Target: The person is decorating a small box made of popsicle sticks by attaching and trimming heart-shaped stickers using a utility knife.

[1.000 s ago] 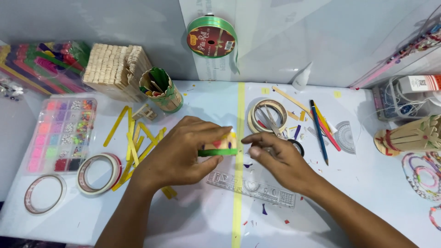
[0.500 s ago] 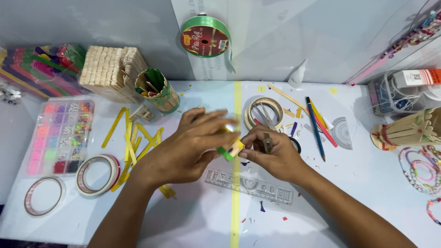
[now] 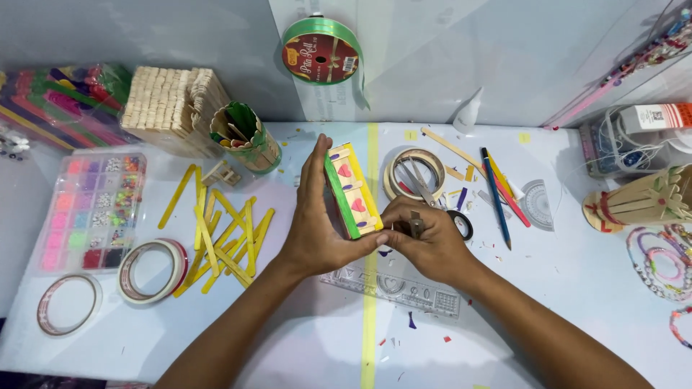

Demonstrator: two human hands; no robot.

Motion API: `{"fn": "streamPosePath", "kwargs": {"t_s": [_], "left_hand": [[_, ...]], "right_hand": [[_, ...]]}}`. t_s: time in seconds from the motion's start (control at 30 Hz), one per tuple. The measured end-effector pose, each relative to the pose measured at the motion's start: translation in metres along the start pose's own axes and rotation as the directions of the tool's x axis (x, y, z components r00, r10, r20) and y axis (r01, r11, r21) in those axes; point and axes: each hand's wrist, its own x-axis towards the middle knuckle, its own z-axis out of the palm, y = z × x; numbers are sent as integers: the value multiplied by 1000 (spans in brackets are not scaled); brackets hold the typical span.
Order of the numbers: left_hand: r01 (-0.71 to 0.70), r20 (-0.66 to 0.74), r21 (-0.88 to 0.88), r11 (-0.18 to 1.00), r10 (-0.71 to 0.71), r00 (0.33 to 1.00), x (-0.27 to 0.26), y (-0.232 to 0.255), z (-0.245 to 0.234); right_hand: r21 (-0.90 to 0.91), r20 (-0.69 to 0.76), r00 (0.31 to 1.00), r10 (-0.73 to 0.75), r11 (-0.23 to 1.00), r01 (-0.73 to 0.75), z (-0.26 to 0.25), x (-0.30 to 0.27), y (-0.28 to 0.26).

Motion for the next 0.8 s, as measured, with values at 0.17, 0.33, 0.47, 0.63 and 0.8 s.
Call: {"fn": "streamPosePath", "kwargs": {"t_s": [0.17,0.33,0.47,0.63,0.8], "left_hand": [[-83,-47,9,997,83,995,-3,-3,-3],[-153,-70,177,972,168,983,-9,-11,-4],[-213,-62,323,922,245,967,-12,-19,1],[-246,-51,426,870,295,954,-18,-22,4],[-270,-61,494,826,343,937,-23,-25,8]], "right_hand": [[-39,55,927,371,928,-369,-4,-1,-32],[-194,162,589,792,610,-768,-18,-1,-59],[112,141,803,580,796,-595,-23,-26,-39],[108,-11,890,456,885,-453,-16,-40,-53],[-31,-81,856,510,857,-514,-9,-49,-56]]}}
